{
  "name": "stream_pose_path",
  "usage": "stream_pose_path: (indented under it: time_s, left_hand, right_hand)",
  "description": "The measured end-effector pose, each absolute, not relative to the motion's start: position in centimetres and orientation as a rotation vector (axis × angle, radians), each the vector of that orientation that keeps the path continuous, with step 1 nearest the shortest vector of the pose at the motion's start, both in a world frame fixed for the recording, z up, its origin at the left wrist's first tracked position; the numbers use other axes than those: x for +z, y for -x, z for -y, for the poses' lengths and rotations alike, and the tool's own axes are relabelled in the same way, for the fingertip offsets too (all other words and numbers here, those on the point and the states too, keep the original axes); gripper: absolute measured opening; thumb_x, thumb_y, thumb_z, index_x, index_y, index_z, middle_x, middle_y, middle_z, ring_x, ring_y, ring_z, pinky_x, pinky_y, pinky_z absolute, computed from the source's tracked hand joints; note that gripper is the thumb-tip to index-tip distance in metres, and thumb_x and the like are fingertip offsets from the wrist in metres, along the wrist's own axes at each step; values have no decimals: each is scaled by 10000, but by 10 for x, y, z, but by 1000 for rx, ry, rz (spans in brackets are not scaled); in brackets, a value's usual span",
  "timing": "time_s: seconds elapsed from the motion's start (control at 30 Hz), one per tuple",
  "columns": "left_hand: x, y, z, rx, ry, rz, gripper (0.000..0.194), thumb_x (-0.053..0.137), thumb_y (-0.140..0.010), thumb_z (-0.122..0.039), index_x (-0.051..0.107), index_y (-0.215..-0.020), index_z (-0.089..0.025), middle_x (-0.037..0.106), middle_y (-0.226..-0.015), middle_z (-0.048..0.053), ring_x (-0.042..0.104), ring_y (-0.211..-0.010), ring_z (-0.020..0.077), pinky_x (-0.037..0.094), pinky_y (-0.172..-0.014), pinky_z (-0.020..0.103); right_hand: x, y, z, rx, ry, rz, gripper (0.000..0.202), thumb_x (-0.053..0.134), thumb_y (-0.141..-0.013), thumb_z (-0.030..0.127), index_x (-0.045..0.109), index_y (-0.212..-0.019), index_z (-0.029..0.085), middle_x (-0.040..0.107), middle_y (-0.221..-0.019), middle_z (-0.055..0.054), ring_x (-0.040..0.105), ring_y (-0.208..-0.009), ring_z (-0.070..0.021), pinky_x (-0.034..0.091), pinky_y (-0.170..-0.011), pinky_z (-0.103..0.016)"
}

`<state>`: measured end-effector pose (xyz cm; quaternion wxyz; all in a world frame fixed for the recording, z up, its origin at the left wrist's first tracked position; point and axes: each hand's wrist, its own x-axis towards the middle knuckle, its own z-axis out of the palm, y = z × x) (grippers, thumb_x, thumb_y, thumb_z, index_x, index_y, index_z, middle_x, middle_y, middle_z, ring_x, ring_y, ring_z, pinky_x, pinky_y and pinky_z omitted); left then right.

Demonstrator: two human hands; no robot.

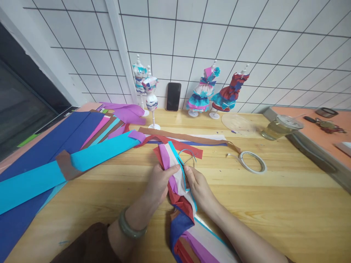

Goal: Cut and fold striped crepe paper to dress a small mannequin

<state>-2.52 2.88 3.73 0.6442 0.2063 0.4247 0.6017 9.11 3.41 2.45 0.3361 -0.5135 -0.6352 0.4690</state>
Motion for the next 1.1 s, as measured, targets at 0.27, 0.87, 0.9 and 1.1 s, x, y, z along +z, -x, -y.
stream_pose_path:
  time_s: [0.27,0.87,0.9,1.1]
  left_hand:
    - [39,25,-28,1376,-463,-985,211,716,-570,-149,619,-754,-113,662,-700,40,609,-655,165,474,-660,284]
    - [41,39,-39,1436,-472,-984,288,736,-565,-265,605,-772,-114,632,-695,40,596,-623,159,474,-619,284]
    - [41,41,-39,1431,-518,-979,281,733,-570,-259,597,-772,-120,619,-678,27,588,-608,152,471,-606,280]
    - [44,60,-48,1651,-886,-1293,619,713,-591,-205,462,-1156,-210,599,-920,30,586,-814,160,453,-754,292]
  right_hand:
    - [26,-91,-34,1210,1355,1674,436,281,-884,488,399,-581,197,436,-491,33,432,-479,-116,332,-494,-226]
    - [25,-92,-31,1143,1408,1827,426,256,-888,491,405,-616,198,458,-529,20,453,-509,-122,329,-507,-223]
    - [25,-92,-31,1133,1414,1855,423,250,-890,488,410,-624,199,466,-530,18,464,-511,-125,333,-512,-224]
    - [28,-92,-29,1052,1451,1987,398,232,-902,461,423,-663,205,529,-553,-2,512,-537,-139,346,-532,-229]
